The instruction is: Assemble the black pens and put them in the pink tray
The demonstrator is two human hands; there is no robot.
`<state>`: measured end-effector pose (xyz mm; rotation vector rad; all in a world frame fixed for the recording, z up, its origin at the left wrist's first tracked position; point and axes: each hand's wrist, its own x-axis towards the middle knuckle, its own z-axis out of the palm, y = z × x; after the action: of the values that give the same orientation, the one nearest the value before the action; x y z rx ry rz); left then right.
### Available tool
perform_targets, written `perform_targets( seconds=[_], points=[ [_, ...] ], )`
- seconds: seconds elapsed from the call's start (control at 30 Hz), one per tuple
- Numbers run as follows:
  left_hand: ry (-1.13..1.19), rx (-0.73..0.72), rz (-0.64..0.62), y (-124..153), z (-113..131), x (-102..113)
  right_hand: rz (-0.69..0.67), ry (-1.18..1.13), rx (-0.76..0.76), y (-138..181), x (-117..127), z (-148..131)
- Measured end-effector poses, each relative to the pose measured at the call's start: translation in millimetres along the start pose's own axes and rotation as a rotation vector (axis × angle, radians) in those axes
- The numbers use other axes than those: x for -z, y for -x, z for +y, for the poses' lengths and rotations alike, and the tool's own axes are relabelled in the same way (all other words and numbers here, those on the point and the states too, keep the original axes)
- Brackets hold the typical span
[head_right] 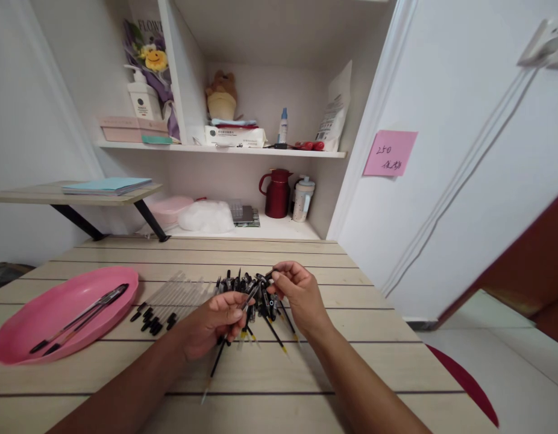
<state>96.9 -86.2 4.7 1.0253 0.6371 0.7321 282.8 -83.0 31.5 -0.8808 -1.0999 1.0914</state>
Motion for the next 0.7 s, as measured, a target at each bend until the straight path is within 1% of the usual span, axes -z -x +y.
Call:
perform_targets(
  seconds=[0.13,0.27,0.33,0.47,0.6,0.7],
  points=[
    [-0.017,0.0,-0.024,0.2,-0.8,0.6,0.009,0.053,0.048,2.5,-1.5,-1.7],
    [-0.029,0.008,-0.025,0.6,-0.9,0.7,-0.083,0.129,0.042,5.7,-2.8,-2.3],
    [-0.032,0.013,-0.016,0.8,-0.8,0.6,-0.115,0.126,0.032,7.4,-4.5,-2.2],
    [-0.023,0.027,-0.021,1.0,0.0,0.6,-0.093,0.071,0.005,8.7,-7.5,-1.0],
    [0.001,0.022,-0.042,0.6,0.6,0.9,-0.055,0.085,-0.015,7.8,-7.8,0.9],
    [0.0,-0.004,-0.045,0.5,0.7,0.9,-0.082,0.11,-0.03,8.0,-7.5,2.2]
  ],
)
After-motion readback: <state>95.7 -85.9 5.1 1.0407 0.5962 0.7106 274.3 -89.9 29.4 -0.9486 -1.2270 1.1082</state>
